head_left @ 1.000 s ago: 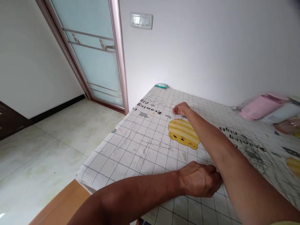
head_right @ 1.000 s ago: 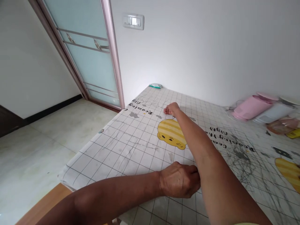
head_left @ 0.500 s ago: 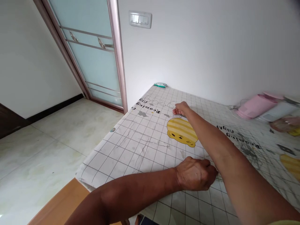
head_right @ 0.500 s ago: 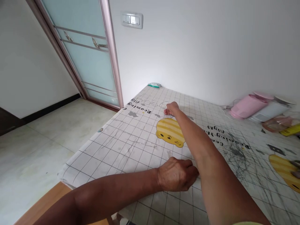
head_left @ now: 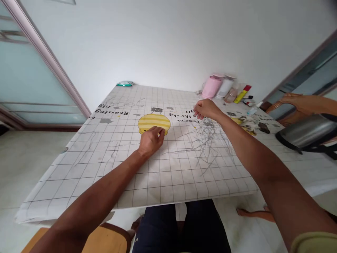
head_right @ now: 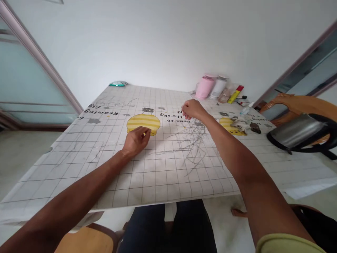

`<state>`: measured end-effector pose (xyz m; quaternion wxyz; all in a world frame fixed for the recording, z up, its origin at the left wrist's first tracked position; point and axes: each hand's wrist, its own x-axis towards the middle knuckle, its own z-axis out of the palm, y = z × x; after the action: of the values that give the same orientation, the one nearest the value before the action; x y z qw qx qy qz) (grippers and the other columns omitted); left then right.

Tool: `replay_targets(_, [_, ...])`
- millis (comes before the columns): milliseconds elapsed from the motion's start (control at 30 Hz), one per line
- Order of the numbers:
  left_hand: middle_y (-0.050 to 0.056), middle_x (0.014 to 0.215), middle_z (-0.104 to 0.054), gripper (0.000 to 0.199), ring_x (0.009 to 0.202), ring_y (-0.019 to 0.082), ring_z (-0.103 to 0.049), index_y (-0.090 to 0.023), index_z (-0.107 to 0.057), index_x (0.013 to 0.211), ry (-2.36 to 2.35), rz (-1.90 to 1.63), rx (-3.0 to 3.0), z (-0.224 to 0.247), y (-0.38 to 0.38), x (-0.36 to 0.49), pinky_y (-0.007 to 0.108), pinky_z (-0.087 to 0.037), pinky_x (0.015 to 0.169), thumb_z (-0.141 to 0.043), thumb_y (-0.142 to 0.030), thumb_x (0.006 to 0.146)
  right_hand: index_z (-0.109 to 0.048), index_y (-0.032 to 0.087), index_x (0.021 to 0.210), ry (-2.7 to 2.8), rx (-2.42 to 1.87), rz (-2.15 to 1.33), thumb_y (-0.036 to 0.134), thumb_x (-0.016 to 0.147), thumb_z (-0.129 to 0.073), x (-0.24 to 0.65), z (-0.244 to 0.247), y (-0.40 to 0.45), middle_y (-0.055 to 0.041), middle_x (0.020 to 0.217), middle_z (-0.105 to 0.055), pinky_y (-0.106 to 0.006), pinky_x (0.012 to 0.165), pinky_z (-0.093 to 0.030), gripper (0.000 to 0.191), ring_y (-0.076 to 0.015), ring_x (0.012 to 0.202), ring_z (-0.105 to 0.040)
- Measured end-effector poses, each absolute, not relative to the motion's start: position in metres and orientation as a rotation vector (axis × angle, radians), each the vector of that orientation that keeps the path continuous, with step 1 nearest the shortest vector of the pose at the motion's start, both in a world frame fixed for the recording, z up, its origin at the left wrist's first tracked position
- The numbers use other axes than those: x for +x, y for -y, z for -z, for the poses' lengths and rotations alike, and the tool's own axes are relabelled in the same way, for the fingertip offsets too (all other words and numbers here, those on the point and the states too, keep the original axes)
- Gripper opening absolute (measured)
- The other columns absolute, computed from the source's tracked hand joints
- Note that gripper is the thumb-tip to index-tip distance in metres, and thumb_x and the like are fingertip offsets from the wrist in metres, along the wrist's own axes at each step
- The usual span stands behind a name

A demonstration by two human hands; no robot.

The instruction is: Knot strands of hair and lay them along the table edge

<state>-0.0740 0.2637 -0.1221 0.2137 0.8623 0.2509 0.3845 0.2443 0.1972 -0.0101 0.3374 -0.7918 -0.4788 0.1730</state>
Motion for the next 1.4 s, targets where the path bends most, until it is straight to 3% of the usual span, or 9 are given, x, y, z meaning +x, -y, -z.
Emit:
replay_targets(200, [0.007, 0.091, -0.077, 0.020, 0.076, 0.019, -0.063, -0.020, -0.073, 0.087, -0.911, -0.970, 2.221, 0.128, -0.272, -0.071, 0.031, -0.048, 0.076, -0.059, -0.030, 0.098, -0.067, 0.018, 0.072, 1.163, -2.159, -0.379, 0.012, 0.094, -0.077, 0.270, 0.049, -0.119, -0.0071, 0.069, -0.073, -0.025, 0.046, -0.044, 0.025, -0.0147, 0.053, -0.061])
replay_targets(300, [0.006, 0.090, -0.079, 0.019, 0.076, 0.020, -0.065, -0.019, -0.075, 0.086, -1.012, -0.890, 2.157, 0.120, -0.269, -0.062, 0.031, -0.049, 0.075, -0.062, -0.028, 0.096, -0.064, 0.020, 0.064, 1.164, -2.292, -0.351, 0.025, 0.094, -0.082, 0.270, 0.057, -0.100, -0.0035, 0.054, -0.062, -0.027, 0.045, -0.035, 0.035, -0.0147, 0.049, -0.052])
replay_targets(433, [0.004, 0.077, -0.075, 0.020, 0.067, 0.018, -0.068, -0.017, -0.076, 0.088, -1.090, -0.813, 2.039, 0.095, -0.261, -0.045, 0.029, -0.050, 0.065, -0.064, -0.031, 0.096, -0.065, 0.021, 0.065, 1.199, -2.350, -0.516, 0.041, 0.088, -0.091, 0.268, 0.061, -0.091, -0.0011, 0.049, -0.056, -0.030, 0.046, -0.032, 0.039, -0.0166, 0.050, -0.051])
replay_targets(600, [0.006, 0.078, -0.075, 0.022, 0.068, 0.019, -0.071, -0.016, -0.077, 0.092, -1.055, -0.859, 1.955, 0.078, -0.253, -0.015, 0.027, -0.048, 0.057, -0.068, -0.035, 0.095, -0.068, 0.021, 0.066, 1.119, -2.230, -0.681, 0.020, 0.074, -0.098, 0.265, 0.076, -0.092, 0.0006, 0.046, -0.053, -0.030, 0.046, -0.029, 0.032, -0.0171, 0.050, -0.050])
replay_targets(767, [0.008, 0.097, -0.080, 0.023, 0.065, 0.015, -0.070, -0.016, -0.076, 0.089, -0.912, -0.860, 1.853, 0.089, -0.231, 0.012, 0.028, -0.047, 0.055, -0.064, -0.035, 0.097, -0.066, 0.019, 0.064, 1.175, -2.145, -0.697, 0.016, 0.086, -0.085, 0.271, 0.085, -0.083, -0.0029, 0.054, -0.061, -0.028, 0.048, -0.034, 0.029, -0.0144, 0.050, -0.049])
replay_targets(967, [0.004, 0.083, -0.076, 0.024, 0.061, 0.016, -0.068, -0.018, -0.077, 0.091, -0.783, -0.782, 1.945, 0.106, -0.201, 0.016, 0.028, -0.050, 0.059, -0.063, -0.036, 0.097, -0.061, 0.020, 0.069, 1.142, -1.920, -0.662, 0.026, 0.101, -0.072, 0.279, 0.076, -0.069, -0.0033, 0.062, -0.066, -0.025, 0.042, -0.032, 0.034, -0.0108, 0.044, -0.049])
replay_targets(1067, [0.004, 0.082, -0.075, 0.025, 0.064, 0.016, -0.065, -0.018, -0.076, 0.091, -0.699, -0.804, 2.054, 0.114, -0.196, 0.016, 0.029, -0.049, 0.062, -0.062, -0.038, 0.099, -0.056, 0.021, 0.070, 1.105, -1.857, -0.682, 0.024, 0.105, -0.064, 0.274, 0.071, -0.068, -0.0064, 0.068, -0.071, -0.025, 0.038, -0.032, 0.036, -0.0126, 0.044, -0.056])
replay_targets(1200, [0.006, 0.087, -0.074, 0.030, 0.073, 0.017, -0.061, -0.019, -0.075, 0.092, -0.547, -0.940, 2.240, 0.117, -0.190, 0.018, 0.030, -0.049, 0.070, -0.057, -0.039, 0.106, -0.053, 0.022, 0.075, 1.012, -1.750, -0.744, 0.024, 0.106, -0.060, 0.271, 0.061, -0.064, -0.0085, 0.072, -0.074, -0.024, 0.035, -0.032, 0.032, -0.0158, 0.043, -0.061])
replay_targets(1400, [0.006, 0.087, -0.073, 0.028, 0.073, 0.017, -0.059, -0.019, -0.073, 0.091, -0.463, -0.929, 2.298, 0.120, -0.185, 0.021, 0.030, -0.048, 0.072, -0.056, -0.034, 0.108, -0.055, 0.024, 0.073, 0.885, -1.621, -0.590, 0.029, 0.097, -0.069, 0.286, 0.046, -0.047, -0.0027, 0.059, -0.065, -0.024, 0.030, -0.020, 0.028, -0.0123, 0.034, -0.047])
